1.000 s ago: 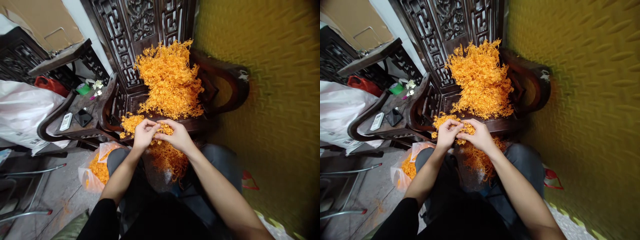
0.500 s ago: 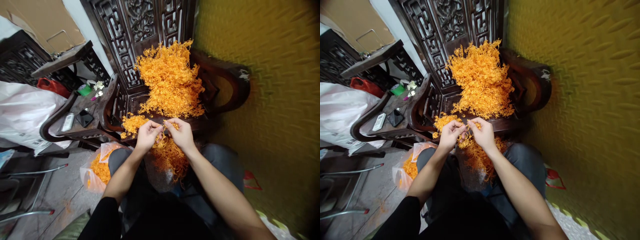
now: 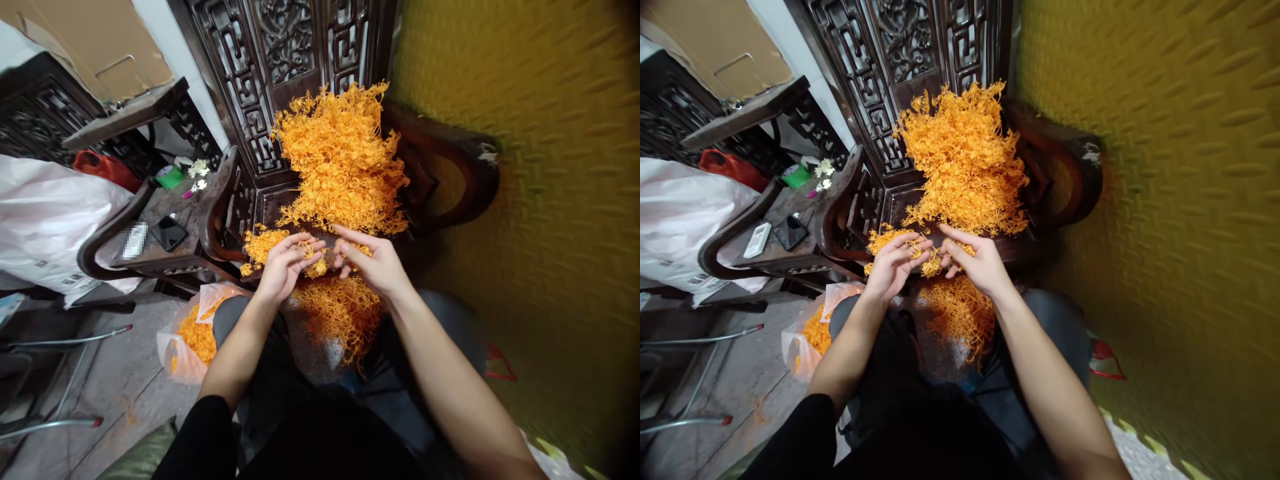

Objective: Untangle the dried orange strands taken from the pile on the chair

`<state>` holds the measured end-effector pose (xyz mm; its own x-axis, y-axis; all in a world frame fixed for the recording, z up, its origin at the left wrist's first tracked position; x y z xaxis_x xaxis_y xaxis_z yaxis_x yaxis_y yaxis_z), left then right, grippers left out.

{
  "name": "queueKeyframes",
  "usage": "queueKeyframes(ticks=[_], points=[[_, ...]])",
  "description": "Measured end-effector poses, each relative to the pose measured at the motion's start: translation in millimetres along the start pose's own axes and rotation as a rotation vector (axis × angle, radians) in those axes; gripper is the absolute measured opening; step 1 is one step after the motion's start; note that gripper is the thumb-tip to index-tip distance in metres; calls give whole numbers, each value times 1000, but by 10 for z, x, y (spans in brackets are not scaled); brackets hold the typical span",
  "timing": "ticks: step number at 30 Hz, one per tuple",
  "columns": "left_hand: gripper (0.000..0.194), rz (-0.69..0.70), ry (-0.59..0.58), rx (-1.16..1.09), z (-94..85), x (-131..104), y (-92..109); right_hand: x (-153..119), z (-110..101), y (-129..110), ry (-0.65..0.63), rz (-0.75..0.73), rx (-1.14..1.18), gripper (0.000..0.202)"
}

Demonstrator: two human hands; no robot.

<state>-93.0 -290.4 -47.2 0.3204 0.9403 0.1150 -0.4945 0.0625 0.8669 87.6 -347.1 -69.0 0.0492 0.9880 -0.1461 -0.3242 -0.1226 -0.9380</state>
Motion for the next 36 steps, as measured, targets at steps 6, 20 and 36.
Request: queueKeyframes(ticks=[6,20,36], points=[[38,18,47,70,41,-15,-83,-4,125,17,92,-467,-631,34],[49,-83,-416,492,-95,37,146,-4,185,5,33,-400,-400,9],[41,220,21,423,-205,149,112,117,-30,13,91,75,59,18]])
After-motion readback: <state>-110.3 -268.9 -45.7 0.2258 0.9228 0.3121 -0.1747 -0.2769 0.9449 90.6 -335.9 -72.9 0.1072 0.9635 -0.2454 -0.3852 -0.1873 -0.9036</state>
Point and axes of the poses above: each hand's wrist, its own x-axis towards the middle knuckle, its own z-axis out of the palm, y = z × x, the point moved 1 cm from there along x, towards the middle knuckle, and after that the axes turned 15 degrees about z, right-handed, at the moved point
